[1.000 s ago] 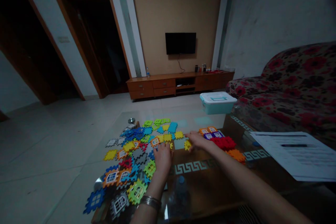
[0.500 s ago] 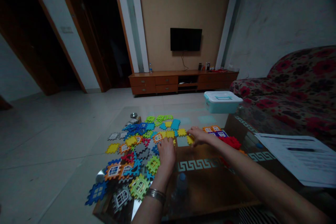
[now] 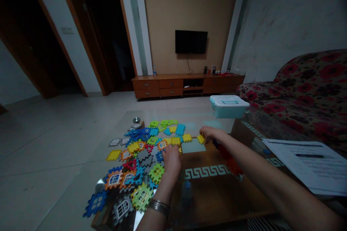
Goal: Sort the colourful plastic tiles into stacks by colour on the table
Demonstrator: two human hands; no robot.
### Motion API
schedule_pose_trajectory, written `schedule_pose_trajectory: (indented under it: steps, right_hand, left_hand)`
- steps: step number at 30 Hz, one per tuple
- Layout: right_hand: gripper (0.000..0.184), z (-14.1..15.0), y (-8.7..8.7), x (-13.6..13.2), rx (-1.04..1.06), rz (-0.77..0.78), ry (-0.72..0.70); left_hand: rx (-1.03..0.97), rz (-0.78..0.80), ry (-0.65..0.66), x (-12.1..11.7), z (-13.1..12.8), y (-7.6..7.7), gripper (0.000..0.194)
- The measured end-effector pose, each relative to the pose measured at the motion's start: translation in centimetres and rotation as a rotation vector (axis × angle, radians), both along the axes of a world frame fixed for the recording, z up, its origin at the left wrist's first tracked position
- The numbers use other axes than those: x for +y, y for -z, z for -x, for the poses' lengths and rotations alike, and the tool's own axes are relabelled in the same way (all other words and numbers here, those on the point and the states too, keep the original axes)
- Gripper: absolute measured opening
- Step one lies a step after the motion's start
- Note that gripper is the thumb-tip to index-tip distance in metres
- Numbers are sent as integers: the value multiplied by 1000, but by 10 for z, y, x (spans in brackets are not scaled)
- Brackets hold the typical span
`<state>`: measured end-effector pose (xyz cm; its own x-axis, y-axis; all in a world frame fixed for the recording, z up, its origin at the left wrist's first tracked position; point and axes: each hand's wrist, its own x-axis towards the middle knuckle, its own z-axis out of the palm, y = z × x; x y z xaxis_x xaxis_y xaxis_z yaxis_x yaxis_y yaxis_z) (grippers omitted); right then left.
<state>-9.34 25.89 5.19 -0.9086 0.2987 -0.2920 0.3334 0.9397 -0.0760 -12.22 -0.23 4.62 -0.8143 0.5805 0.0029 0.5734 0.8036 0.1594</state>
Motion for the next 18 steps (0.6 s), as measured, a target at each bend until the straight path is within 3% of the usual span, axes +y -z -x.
schedule_pose_trajectory:
  steps: [6, 12, 15, 18]
  right_hand:
    - [56, 7, -12, -22, 139, 3, -45]
    - [45, 24, -7, -66, 212, 141, -125]
    - [45, 23, -2, -78, 201, 136, -115]
    - [46, 11, 0, -83, 188, 143, -123]
  left_hand:
    - [37, -34, -18, -4, 7, 4, 27]
    - [0, -78, -61, -7, 14, 2, 28]
    - [-87, -212, -128, -6, 19, -1, 40]
    - [-313, -541, -214, -8, 30, -5, 46]
